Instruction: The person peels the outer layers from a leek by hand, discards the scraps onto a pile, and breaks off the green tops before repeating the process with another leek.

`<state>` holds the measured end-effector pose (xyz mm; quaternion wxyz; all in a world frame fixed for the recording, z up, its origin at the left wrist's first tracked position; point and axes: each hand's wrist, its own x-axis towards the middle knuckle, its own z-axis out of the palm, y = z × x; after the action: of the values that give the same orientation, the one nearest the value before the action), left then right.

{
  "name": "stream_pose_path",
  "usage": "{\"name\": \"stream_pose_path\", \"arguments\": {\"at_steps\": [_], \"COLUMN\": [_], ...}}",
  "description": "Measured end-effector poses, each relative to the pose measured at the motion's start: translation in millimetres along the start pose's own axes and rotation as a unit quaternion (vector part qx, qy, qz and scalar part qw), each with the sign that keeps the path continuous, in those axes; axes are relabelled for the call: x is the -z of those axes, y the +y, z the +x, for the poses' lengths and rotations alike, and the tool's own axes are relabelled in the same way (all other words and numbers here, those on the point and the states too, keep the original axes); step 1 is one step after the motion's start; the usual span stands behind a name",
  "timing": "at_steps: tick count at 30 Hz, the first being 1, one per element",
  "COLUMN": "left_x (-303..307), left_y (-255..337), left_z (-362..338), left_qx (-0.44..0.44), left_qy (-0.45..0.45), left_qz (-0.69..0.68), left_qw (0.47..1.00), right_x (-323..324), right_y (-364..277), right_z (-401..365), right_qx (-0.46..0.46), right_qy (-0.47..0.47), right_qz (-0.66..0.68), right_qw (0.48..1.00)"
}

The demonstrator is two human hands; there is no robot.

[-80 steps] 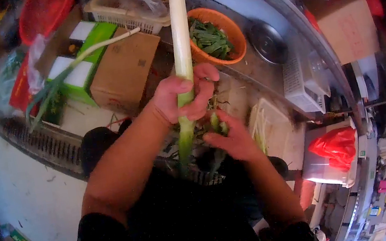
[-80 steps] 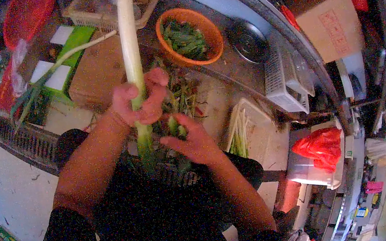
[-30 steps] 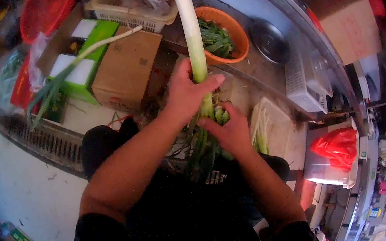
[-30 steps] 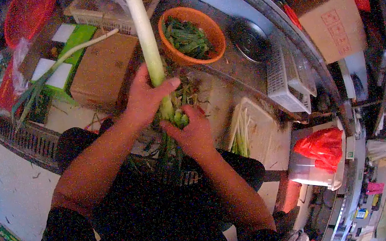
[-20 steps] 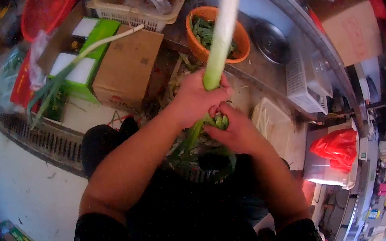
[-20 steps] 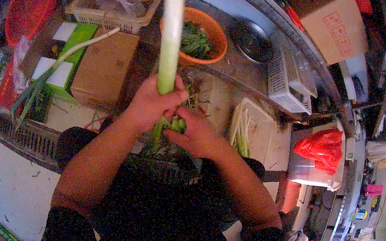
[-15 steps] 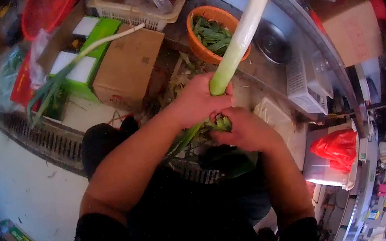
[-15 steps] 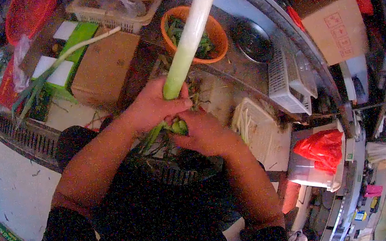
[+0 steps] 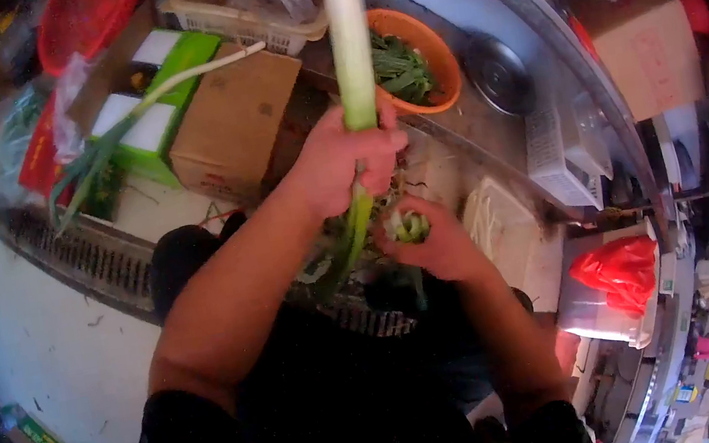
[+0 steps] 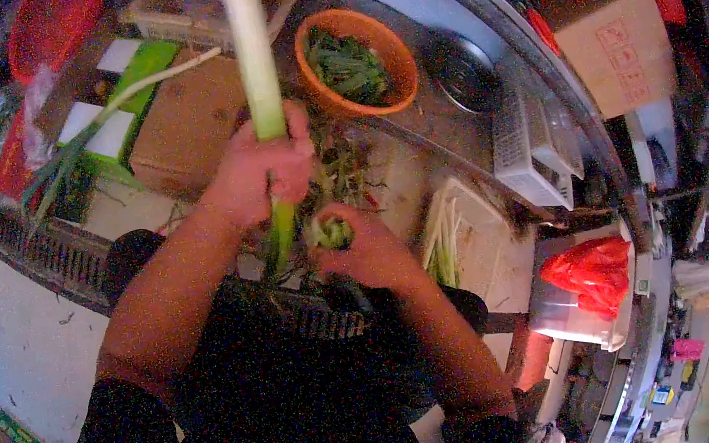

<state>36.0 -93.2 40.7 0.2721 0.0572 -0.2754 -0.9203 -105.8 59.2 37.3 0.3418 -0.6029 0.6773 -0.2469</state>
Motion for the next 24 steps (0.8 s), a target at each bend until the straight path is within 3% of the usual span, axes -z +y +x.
{"name": "stream_pose_path", "arguments": {"at_steps": [1, 3, 4, 7, 9, 12, 17, 19, 21, 24], "left_x": [2.9, 6.5, 10.0, 13.2, 14.7, 14.1, 17.6, 11.8, 2.4, -7.5], "left_y": [1.8, 5.1, 6.7, 13.6, 11.3, 8.9, 6.0, 10.1, 9.9, 7.0], "left_z": [1.2, 3.6, 5.7, 4.5, 3.8, -0.4, -1.6, -3.0, -5.0, -6.7], "left_qx": [-0.002, -0.037, -0.045, -0.06, -0.063, -0.056, -0.054, -0.045, -0.062, -0.099], "left_qy": [0.002, 0.017, 0.036, 0.039, 0.037, 0.036, -0.001, 0.041, 0.073, 0.116], "left_qz": [0.001, -0.127, -0.128, -0.142, -0.134, -0.129, -0.117, -0.123, -0.106, -0.072], "left_qw": [1.0, 0.991, 0.99, 0.987, 0.988, 0.989, 0.992, 0.991, 0.99, 0.986], "right_x": [-8.1, -27.6, -36.4, -61.8, -71.5, -67.8, -63.9, -59.6, -64.2, -69.0], "right_y": [3.1, 3.1, -0.2, -9.7, -11.7, -21.3, -30.7, -39.5, -41.3, -29.0], "right_z": [-0.5, -3.3, -1.6, 3.1, 6.1, 4.4, 7.6, 8.4, 7.7, 8.4], "right_qx": [0.002, -0.11, -0.11, -0.135, -0.092, -0.134, -0.149, -0.17, -0.15, -0.143], "right_qy": [-0.001, 0.077, 0.078, 0.106, 0.195, 0.12, 0.112, 0.09, 0.168, 0.21], "right_qz": [0.001, 0.284, 0.286, 0.238, 0.209, 0.177, 0.067, 0.042, -0.032, -0.024], "right_qw": [1.0, 0.949, 0.949, 0.956, 0.954, 0.968, 0.98, 0.981, 0.974, 0.967]}}
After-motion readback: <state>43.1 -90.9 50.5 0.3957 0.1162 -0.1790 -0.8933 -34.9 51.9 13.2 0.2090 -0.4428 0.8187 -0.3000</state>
